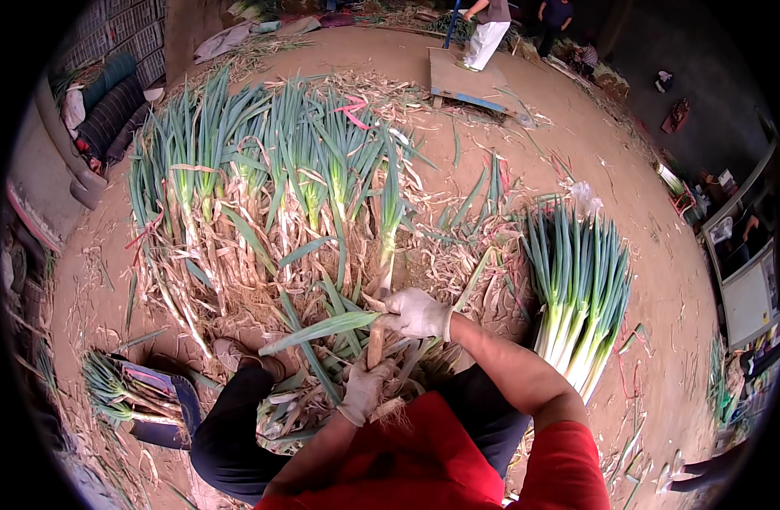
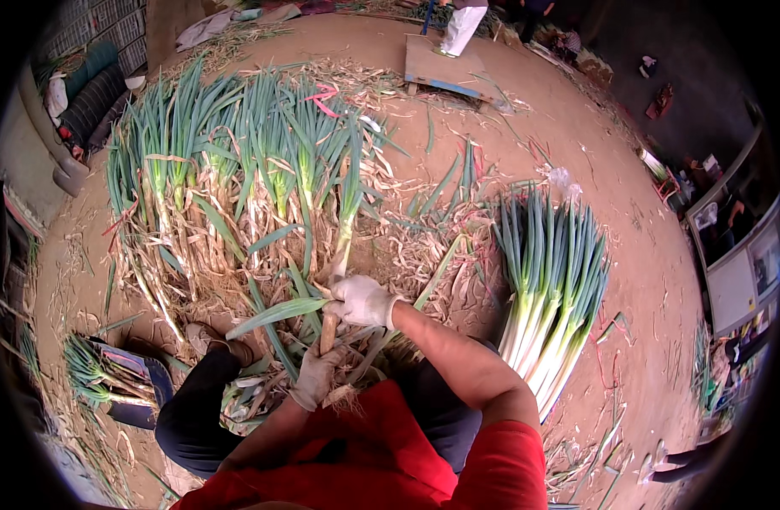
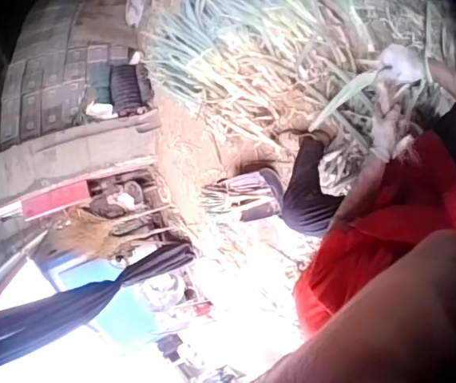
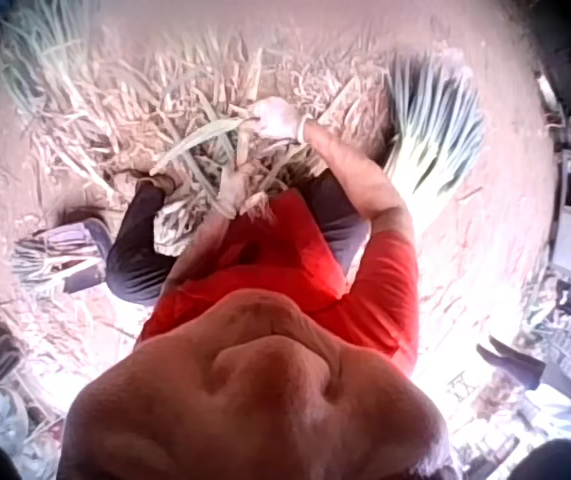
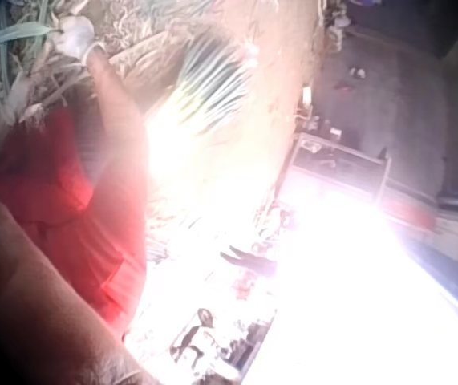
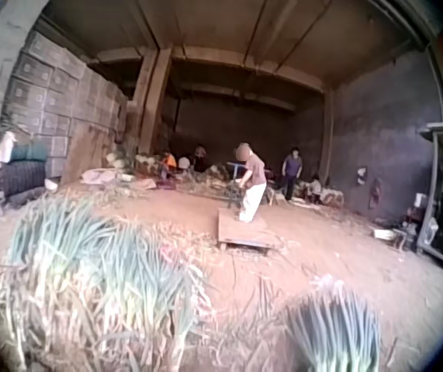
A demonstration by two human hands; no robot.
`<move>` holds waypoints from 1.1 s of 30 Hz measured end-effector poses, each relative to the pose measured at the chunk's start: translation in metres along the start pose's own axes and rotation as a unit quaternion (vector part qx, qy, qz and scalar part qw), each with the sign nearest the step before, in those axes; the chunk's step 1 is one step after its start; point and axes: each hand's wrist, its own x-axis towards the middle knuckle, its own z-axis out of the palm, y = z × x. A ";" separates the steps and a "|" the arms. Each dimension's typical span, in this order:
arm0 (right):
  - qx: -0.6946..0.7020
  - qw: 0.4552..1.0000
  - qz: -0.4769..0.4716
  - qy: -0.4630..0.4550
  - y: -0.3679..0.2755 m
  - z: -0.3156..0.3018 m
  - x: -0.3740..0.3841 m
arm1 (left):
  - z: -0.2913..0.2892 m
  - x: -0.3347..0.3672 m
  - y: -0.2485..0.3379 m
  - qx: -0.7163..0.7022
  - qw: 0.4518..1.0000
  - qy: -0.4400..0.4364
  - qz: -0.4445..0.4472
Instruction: The person processes leeks by hand and using a knife. The person picks up individual leeks from a pile, peels away the outer dirty layers, trims the roots with a knife, and places the cleaned leeks into a bunch or a crate.
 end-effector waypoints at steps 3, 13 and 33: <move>0.132 0.983 -0.114 -0.065 -0.029 0.007 -0.002 | -0.076 0.081 -0.070 -0.095 0.995 0.002 0.031; 0.445 0.843 -0.161 -0.256 -0.060 -0.010 0.002 | -0.065 0.096 -0.032 0.030 0.965 -0.199 0.167; 0.679 0.506 0.196 0.494 0.145 -0.054 -0.033 | 0.013 0.013 -0.006 0.360 0.840 -0.116 0.390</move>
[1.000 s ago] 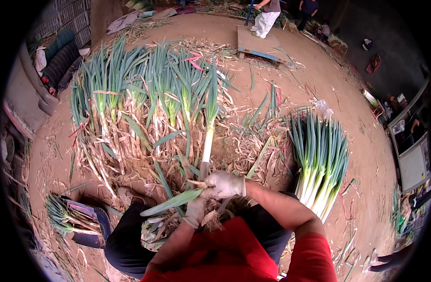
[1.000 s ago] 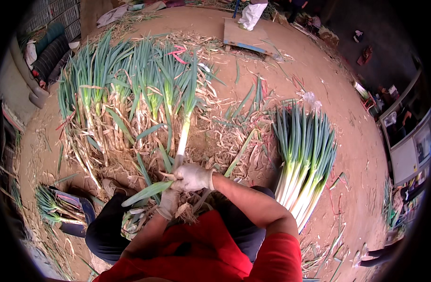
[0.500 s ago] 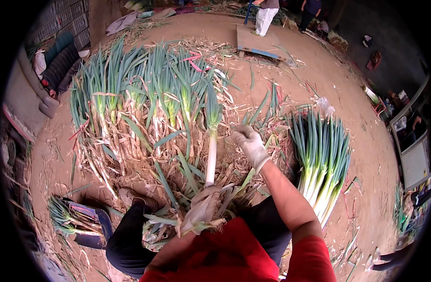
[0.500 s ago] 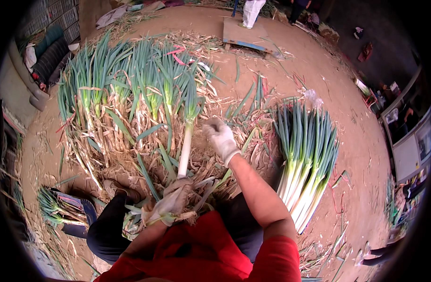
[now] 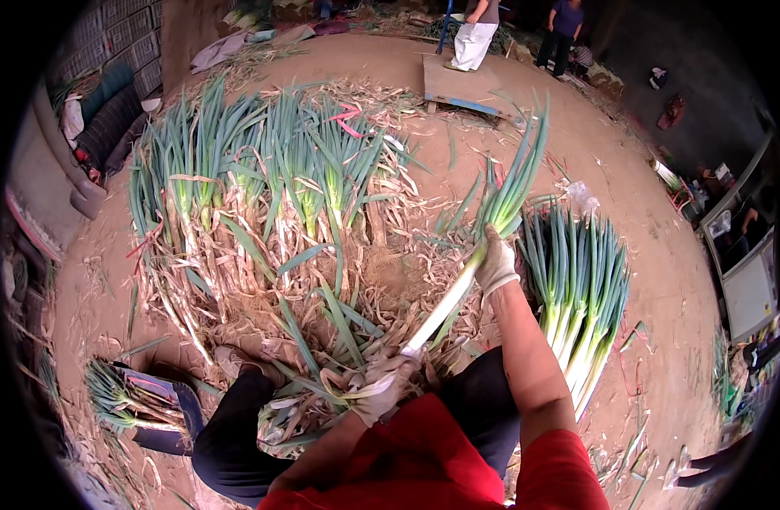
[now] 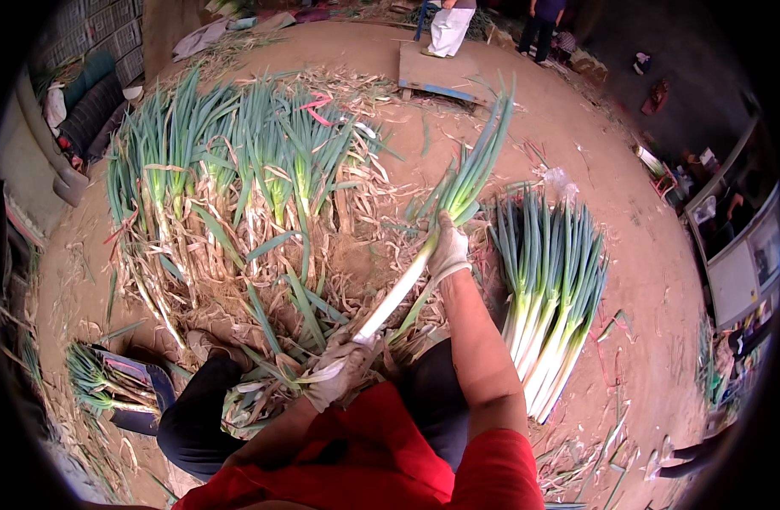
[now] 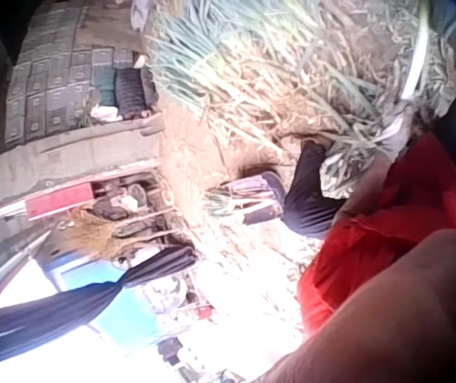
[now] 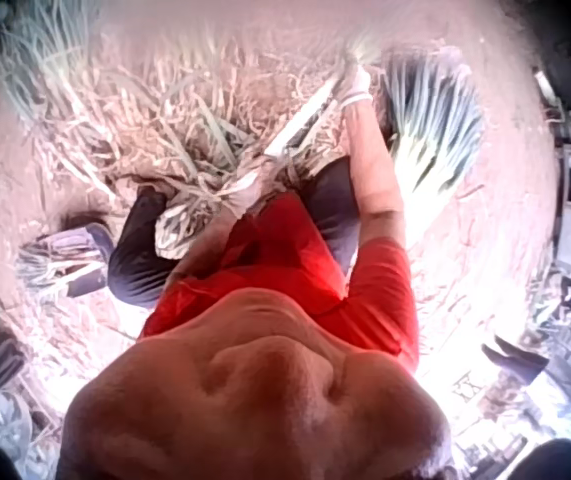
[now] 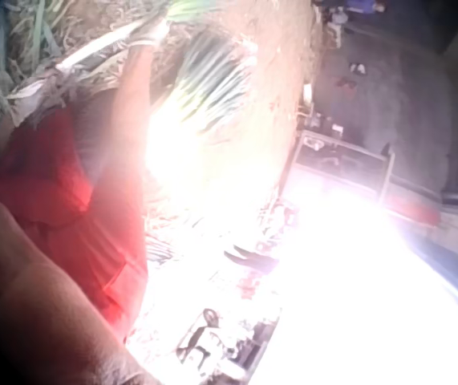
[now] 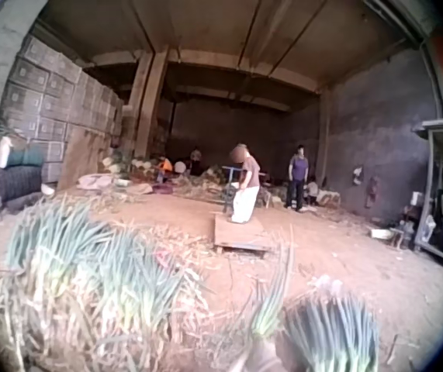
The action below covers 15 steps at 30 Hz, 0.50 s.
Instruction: The person processes leeks by hand and using a knife. The person picks up individual leeks from a pile, peels away the outer dirty layers, trims the roots with a knife, and places the cleaned leeks into a bunch or a crate.
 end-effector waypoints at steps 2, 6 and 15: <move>-0.009 0.995 -0.093 0.015 -0.007 0.021 -0.023 | -0.015 -0.032 -0.044 0.061 0.995 0.005 -0.078; -0.031 0.976 -0.216 0.012 -0.026 0.006 -0.015 | -0.021 -0.110 -0.127 0.333 0.931 -0.031 -0.144; -0.034 0.973 -0.228 -0.016 -0.029 -0.002 -0.011 | -0.066 -0.114 -0.120 0.025 0.862 -0.185 -0.471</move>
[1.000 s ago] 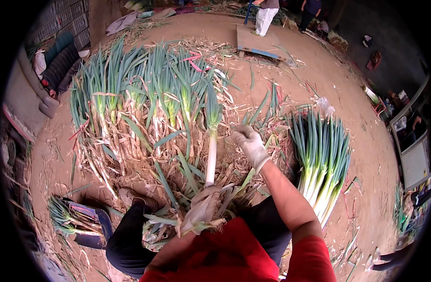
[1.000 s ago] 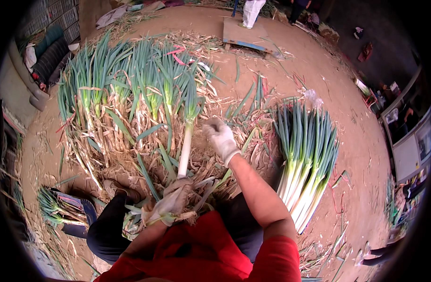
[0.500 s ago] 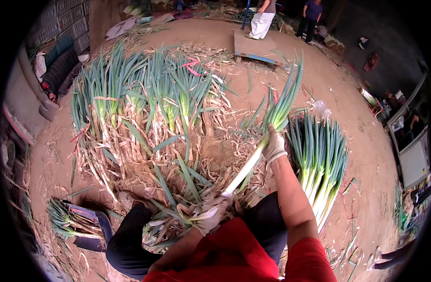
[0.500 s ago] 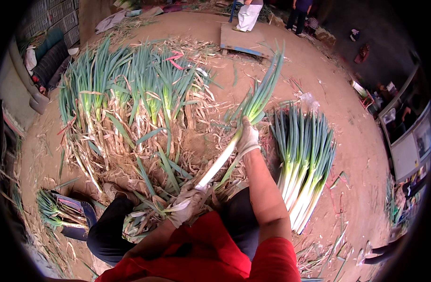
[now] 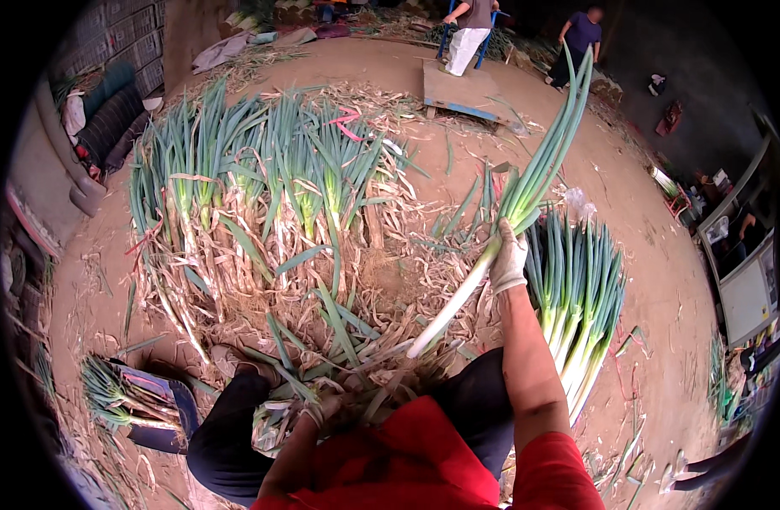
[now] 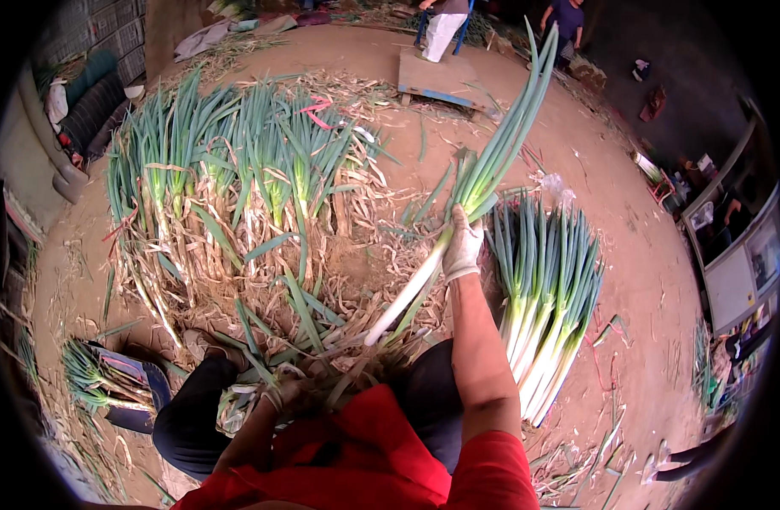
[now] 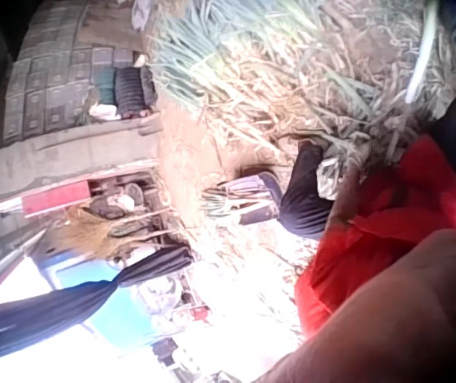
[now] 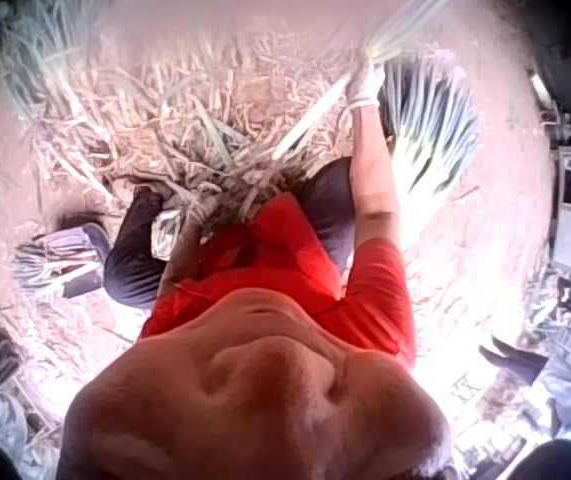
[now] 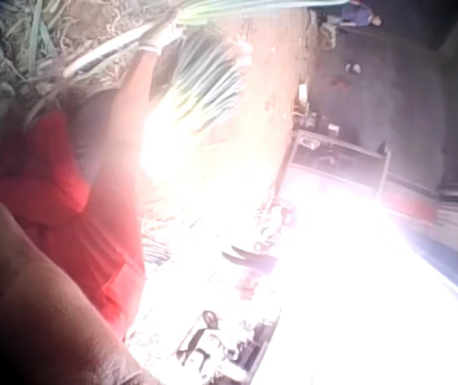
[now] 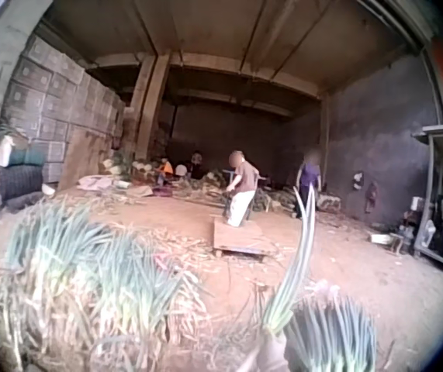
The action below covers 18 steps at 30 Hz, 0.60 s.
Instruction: The person processes leeks by hand and using a knife. The person picks up individual leeks from a pile, peels away the outer dirty layers, trims the roots with a knife, and places the cleaned leeks into a bunch or a crate.
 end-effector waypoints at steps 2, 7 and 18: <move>-0.002 1.000 -0.018 0.008 0.011 0.001 0.008 | -0.006 -0.011 0.032 -0.233 0.969 0.015 -0.081; 0.077 0.992 0.092 -0.034 -0.005 0.023 -0.012 | -0.027 -0.005 0.047 0.047 0.999 -0.011 -0.024; 0.218 0.933 0.220 -0.185 -0.022 0.049 -0.036 | -0.047 0.004 0.213 0.011 0.955 0.184 0.232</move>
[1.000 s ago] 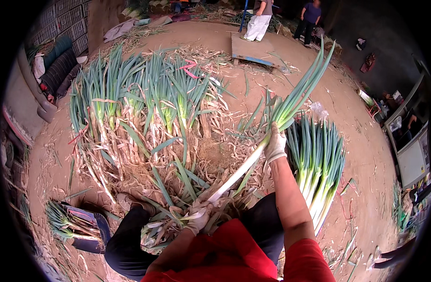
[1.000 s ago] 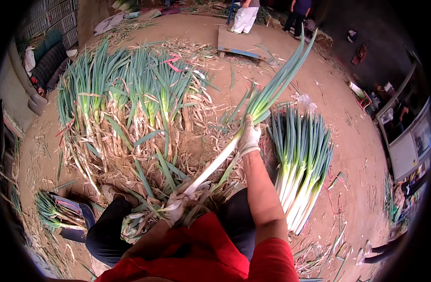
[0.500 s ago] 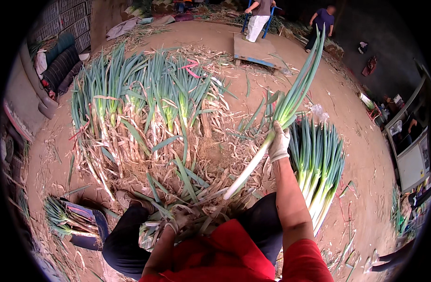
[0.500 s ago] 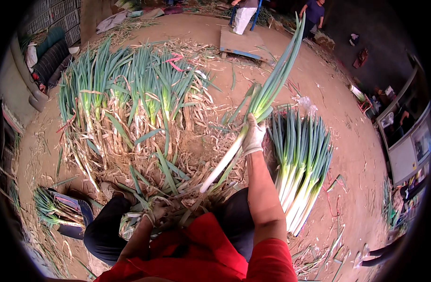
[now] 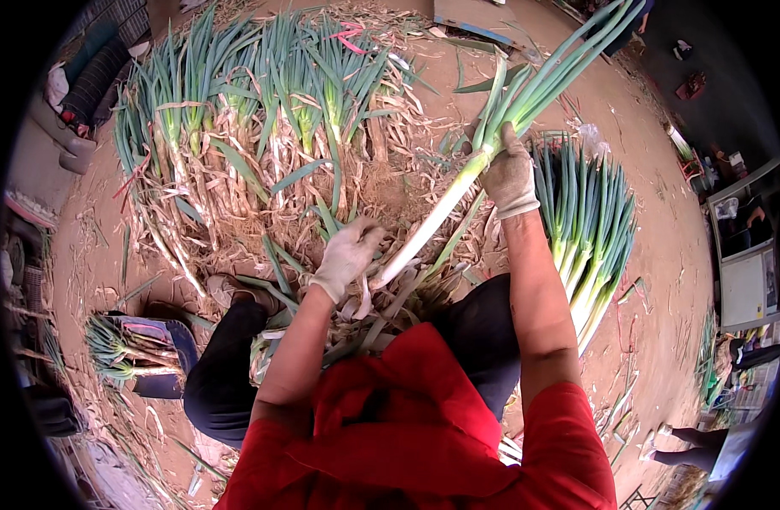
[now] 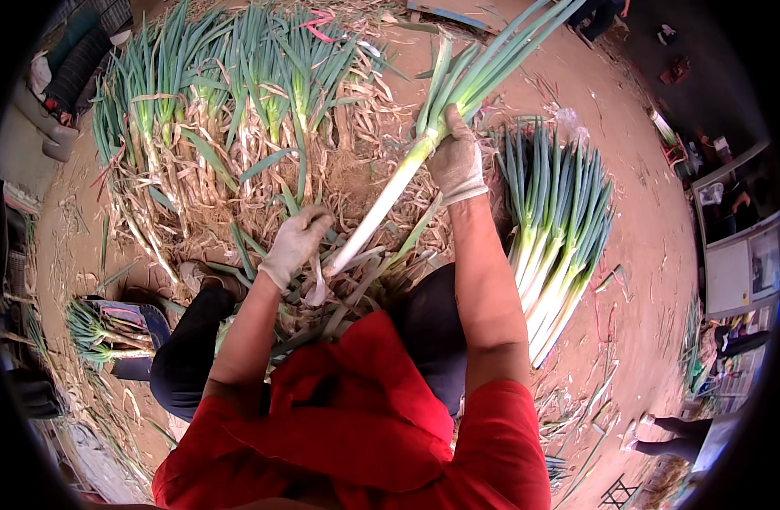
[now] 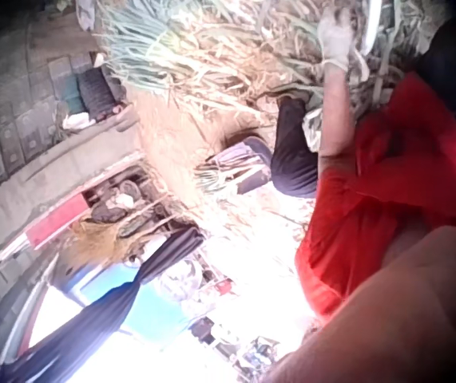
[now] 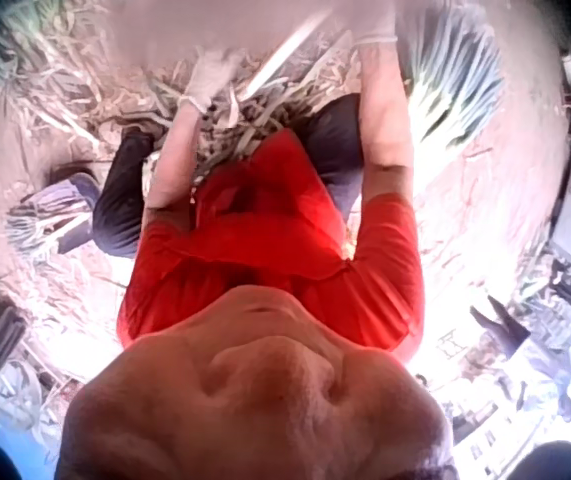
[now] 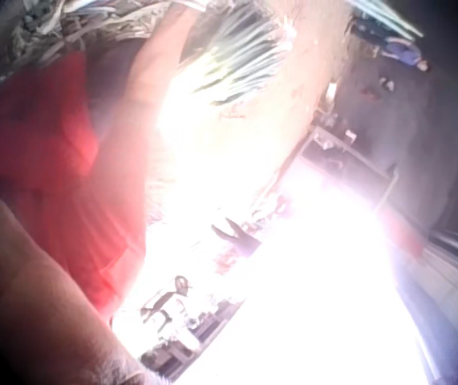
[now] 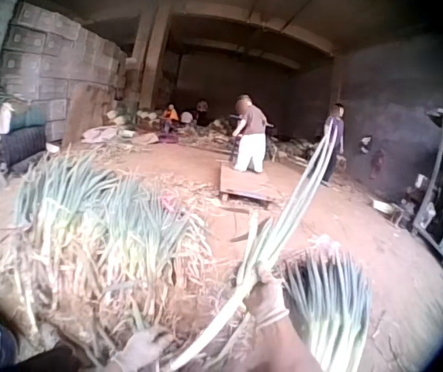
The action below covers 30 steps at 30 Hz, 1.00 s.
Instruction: The person processes leeks by hand and using a knife. The person picks up individual leeks from a pile, peels away the outer dirty layers, trims the roots with a knife, and places the cleaned leeks into a bunch or a crate.
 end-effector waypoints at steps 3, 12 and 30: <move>0.009 1.000 0.013 -0.025 0.008 0.010 -0.005 | 0.015 0.040 0.041 -0.115 0.990 0.020 0.079; 0.041 0.998 0.045 -0.011 0.028 0.021 -0.012 | 0.059 0.086 0.118 -0.475 0.879 -0.011 0.038; -0.165 0.955 -0.154 0.192 -0.010 -0.051 0.012 | 0.037 -0.121 -0.179 0.565 0.748 -0.342 -0.058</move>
